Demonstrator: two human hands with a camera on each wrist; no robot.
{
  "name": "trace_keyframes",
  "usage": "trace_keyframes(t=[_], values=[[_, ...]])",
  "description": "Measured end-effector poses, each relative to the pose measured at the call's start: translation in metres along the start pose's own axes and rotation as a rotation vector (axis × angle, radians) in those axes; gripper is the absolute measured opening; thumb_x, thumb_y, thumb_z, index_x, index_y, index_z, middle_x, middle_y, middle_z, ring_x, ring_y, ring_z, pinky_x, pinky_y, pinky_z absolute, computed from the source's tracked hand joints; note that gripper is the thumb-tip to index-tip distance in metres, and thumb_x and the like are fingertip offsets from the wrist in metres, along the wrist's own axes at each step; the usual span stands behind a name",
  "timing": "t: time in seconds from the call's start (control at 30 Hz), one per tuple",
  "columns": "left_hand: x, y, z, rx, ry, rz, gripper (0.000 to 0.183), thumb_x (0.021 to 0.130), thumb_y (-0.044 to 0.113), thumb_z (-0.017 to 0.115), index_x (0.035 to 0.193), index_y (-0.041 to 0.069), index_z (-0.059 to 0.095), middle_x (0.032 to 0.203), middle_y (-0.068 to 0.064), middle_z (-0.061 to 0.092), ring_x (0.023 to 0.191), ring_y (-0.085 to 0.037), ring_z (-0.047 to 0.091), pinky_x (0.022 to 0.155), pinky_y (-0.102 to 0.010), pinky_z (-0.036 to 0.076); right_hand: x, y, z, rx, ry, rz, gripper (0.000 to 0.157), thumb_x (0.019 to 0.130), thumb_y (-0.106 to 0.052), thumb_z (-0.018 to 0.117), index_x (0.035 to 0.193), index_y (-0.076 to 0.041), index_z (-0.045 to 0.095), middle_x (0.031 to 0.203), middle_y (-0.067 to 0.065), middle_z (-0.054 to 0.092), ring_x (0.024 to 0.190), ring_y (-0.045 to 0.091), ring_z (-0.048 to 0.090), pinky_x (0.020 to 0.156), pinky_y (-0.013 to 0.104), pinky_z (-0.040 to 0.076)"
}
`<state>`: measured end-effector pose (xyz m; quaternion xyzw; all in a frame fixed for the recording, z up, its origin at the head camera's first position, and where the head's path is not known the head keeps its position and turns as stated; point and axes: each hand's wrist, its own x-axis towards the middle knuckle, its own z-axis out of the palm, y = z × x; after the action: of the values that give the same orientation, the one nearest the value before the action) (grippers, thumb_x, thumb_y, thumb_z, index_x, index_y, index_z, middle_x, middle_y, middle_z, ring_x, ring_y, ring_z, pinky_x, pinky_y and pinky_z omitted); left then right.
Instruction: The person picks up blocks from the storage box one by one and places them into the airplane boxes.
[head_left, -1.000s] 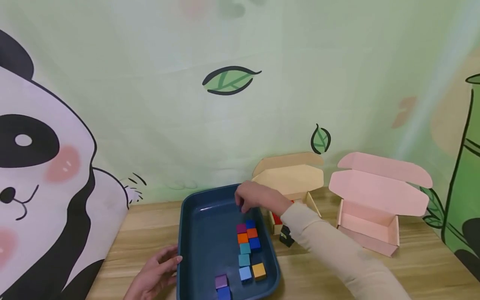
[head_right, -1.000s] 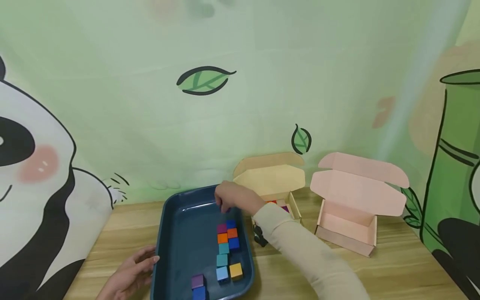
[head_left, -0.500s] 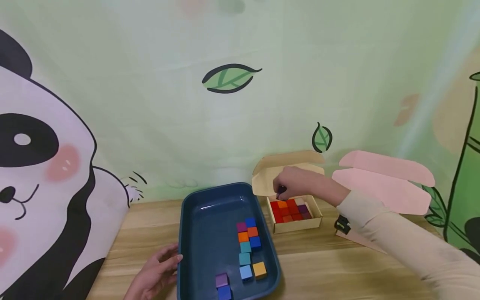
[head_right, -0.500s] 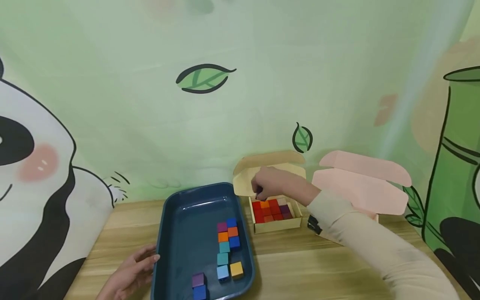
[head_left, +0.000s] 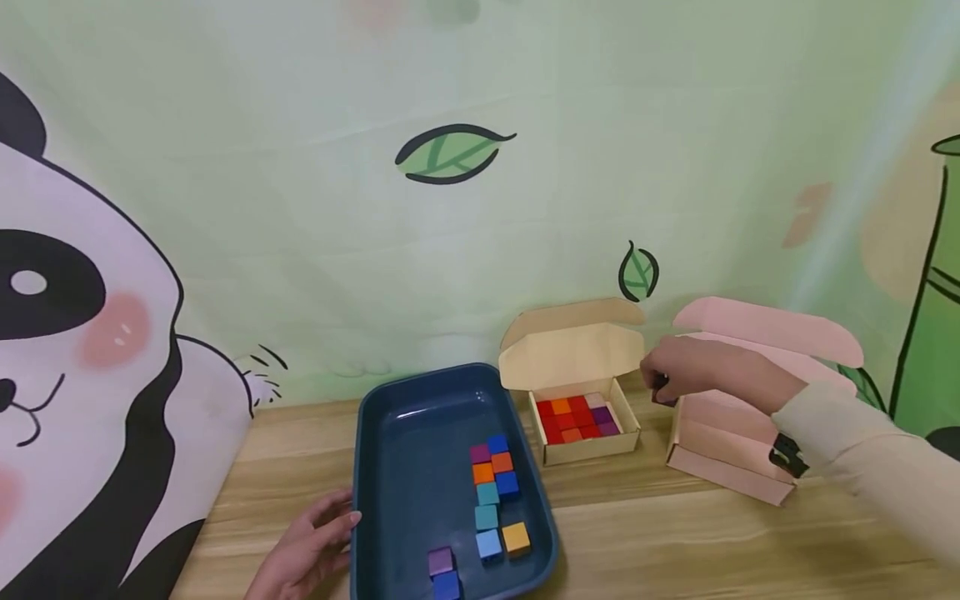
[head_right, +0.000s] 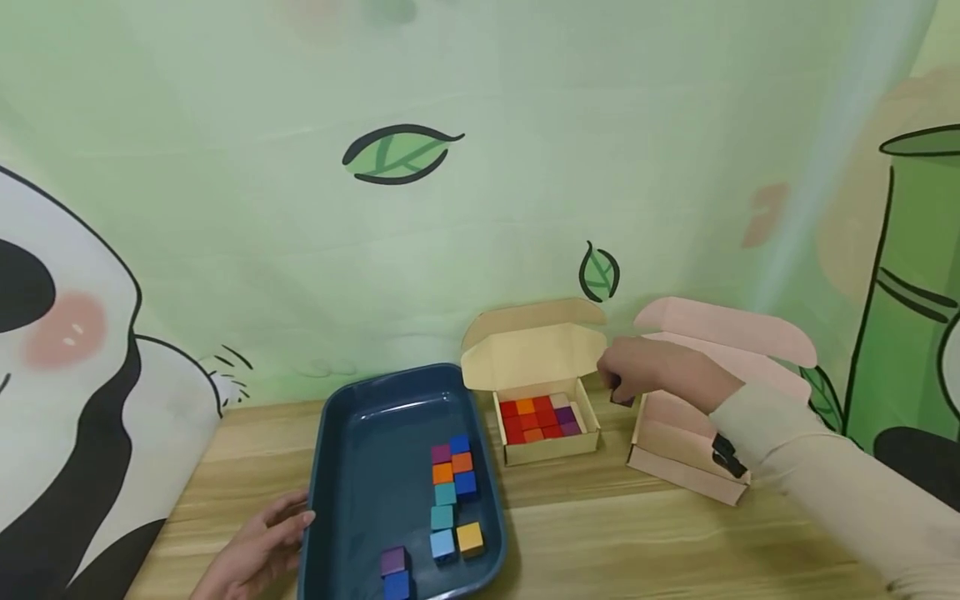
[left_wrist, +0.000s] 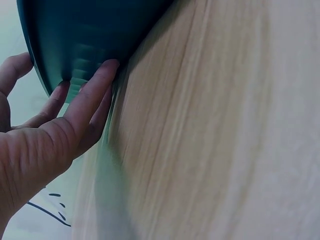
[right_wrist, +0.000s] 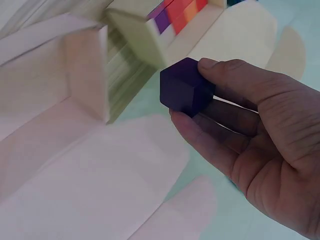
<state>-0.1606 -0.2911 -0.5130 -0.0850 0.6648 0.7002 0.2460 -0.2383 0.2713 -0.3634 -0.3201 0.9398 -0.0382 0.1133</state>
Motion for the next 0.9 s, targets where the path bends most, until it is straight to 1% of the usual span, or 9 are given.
trace_keyframes(t=[0.1, 0.2, 0.37, 0.5, 0.57, 0.7, 0.8, 0.9], values=[[0.000, 0.001, 0.001, -0.011, 0.005, 0.007, 0.075, 0.101, 0.022, 0.065, 0.157, -0.003, 0.022, 0.145, -0.019, 0.046, 0.107, -0.022, 0.062, 0.090, -0.044, 0.055, -0.009, 0.009, 0.000, -0.007, 0.006, 0.015, 0.016, 0.081, -0.006, 0.077, 0.077, -0.013, 0.063, 0.070, -0.010, 0.055, 0.065, 0.006, 0.047, 0.059, 0.025, 0.042], [-0.001, 0.001, 0.001, -0.014, -0.004, 0.017, 0.074, 0.101, 0.021, 0.065, 0.156, -0.004, 0.022, 0.142, -0.017, 0.048, 0.107, -0.021, 0.062, 0.090, -0.043, 0.055, -0.014, 0.014, 0.000, 0.005, 0.009, 0.022, 0.018, 0.081, -0.006, 0.077, 0.076, -0.014, 0.062, 0.069, -0.010, 0.055, 0.064, 0.005, 0.048, 0.059, 0.025, 0.043], [0.000, 0.000, 0.001, -0.026, -0.020, 0.024, 0.072, 0.102, 0.020, 0.063, 0.156, -0.004, 0.022, 0.139, -0.015, 0.050, 0.106, -0.021, 0.063, 0.089, -0.044, 0.055, -0.016, 0.020, 0.004, 0.024, -0.007, 0.028, 0.020, 0.082, -0.007, 0.079, 0.076, -0.014, 0.061, 0.070, -0.010, 0.057, 0.064, 0.003, 0.050, 0.060, 0.025, 0.045], [0.000, -0.001, 0.000, -0.035, -0.032, 0.027, 0.071, 0.103, 0.020, 0.062, 0.156, -0.003, 0.021, 0.136, -0.012, 0.051, 0.106, -0.020, 0.062, 0.089, -0.043, 0.055, -0.018, 0.024, 0.008, 0.009, -0.028, 0.044, 0.017, 0.083, -0.008, 0.080, 0.078, -0.013, 0.064, 0.071, -0.010, 0.057, 0.065, 0.004, 0.050, 0.060, 0.025, 0.045], [0.000, -0.001, 0.000, -0.042, -0.037, 0.028, 0.071, 0.103, 0.020, 0.062, 0.156, -0.003, 0.021, 0.135, -0.012, 0.051, 0.106, -0.020, 0.062, 0.090, -0.043, 0.055, -0.020, 0.026, 0.010, 0.001, -0.023, 0.047, 0.015, 0.082, -0.007, 0.079, 0.079, -0.012, 0.066, 0.071, -0.010, 0.057, 0.065, 0.004, 0.050, 0.060, 0.025, 0.045], [0.000, -0.001, -0.001, -0.043, -0.050, 0.024, 0.072, 0.103, 0.021, 0.061, 0.156, -0.003, 0.020, 0.137, -0.013, 0.050, 0.107, -0.021, 0.062, 0.091, -0.044, 0.055, -0.024, 0.031, 0.019, 0.009, -0.016, 0.057, 0.018, 0.079, -0.001, 0.076, 0.074, -0.012, 0.063, 0.066, -0.010, 0.054, 0.061, 0.004, 0.047, 0.056, 0.024, 0.040], [0.000, 0.000, -0.001, -0.043, -0.062, 0.022, 0.073, 0.103, 0.021, 0.060, 0.157, -0.004, 0.017, 0.140, -0.015, 0.048, 0.108, -0.021, 0.062, 0.091, -0.044, 0.055, -0.026, 0.034, 0.028, 0.030, -0.030, 0.081, 0.025, 0.077, 0.003, 0.073, 0.067, -0.014, 0.057, 0.061, -0.011, 0.047, 0.056, 0.004, 0.041, 0.053, 0.022, 0.033], [0.000, 0.000, -0.001, -0.044, -0.071, 0.022, 0.073, 0.104, 0.021, 0.060, 0.157, -0.004, 0.015, 0.141, -0.015, 0.047, 0.108, -0.021, 0.062, 0.092, -0.044, 0.055, -0.027, 0.035, 0.038, 0.038, -0.034, 0.079, 0.030, 0.074, 0.006, 0.071, 0.061, -0.015, 0.053, 0.057, -0.013, 0.039, 0.054, 0.004, 0.035, 0.052, 0.022, 0.028]])
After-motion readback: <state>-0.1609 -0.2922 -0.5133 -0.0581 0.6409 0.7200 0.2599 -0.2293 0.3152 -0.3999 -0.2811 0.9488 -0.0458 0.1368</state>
